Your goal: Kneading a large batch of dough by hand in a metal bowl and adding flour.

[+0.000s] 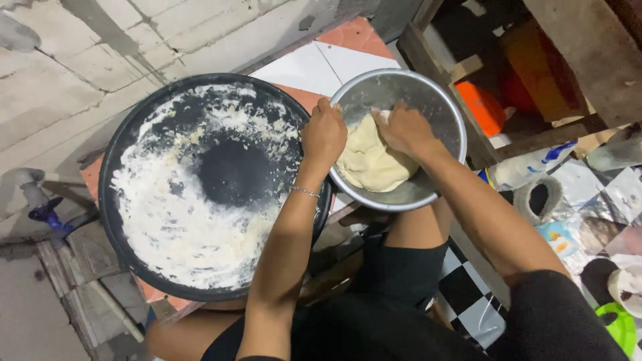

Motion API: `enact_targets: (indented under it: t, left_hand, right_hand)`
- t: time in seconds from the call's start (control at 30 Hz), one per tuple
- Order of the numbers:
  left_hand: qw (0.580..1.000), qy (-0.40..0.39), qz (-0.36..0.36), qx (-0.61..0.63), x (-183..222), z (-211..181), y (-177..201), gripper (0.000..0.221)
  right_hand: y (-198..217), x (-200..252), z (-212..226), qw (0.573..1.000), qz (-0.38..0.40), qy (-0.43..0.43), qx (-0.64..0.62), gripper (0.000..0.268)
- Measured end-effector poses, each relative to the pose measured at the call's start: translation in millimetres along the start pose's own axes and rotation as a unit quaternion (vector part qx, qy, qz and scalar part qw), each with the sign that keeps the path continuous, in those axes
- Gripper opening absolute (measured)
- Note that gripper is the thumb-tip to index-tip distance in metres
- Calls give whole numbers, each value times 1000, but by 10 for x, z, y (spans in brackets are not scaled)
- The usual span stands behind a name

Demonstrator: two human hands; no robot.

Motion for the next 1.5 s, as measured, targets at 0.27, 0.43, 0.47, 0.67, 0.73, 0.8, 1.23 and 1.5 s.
enact_targets:
  t: [0.27, 0.43, 0.47, 0.67, 0.73, 0.8, 1.23, 1.5]
  left_hand:
    - [999, 44, -21, 6, 106, 10, -80, 28]
    - [998, 63, 14, 7, 64, 119, -181, 30]
    - [997, 72, 19, 18, 76, 130, -182, 31]
    - [993, 100, 54, 32, 61, 141, -228, 34]
    - [991, 107, 67, 36, 56, 139, -214, 36]
    - [990, 107, 76, 46, 77, 125, -190, 35]
    - [997, 71, -5, -9, 125, 110, -194, 29]
    - [999, 53, 1, 2, 172, 129, -145, 29]
  right_hand:
    - [-359, -532, -559, 988, -25, 23, -149, 45]
    - [-28, 52, -222, 971, 46, -14, -236, 59]
    - [30, 170, -112, 963, 55, 19, -263, 55]
    - [396, 644, 298, 962, 80, -6, -262, 93]
    - [303, 457, 242, 967, 62, 4, -249, 93]
    - [118, 329, 225, 975, 134, 0, -175, 92]
    - [-612, -290, 187, 988, -77, 132, -27, 59]
    - [-74, 372, 449, 949, -37, 290, -118, 35]
Point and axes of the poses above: each hand's wrist, its own x-axis away from the middle knuckle, its own y-axis out of the back of the hand, z = x × y, the point moved 5 cm from there along -x, towards the middle knuckle, and after that the axes turned 1 degree about -x, right-handed, at the moved point
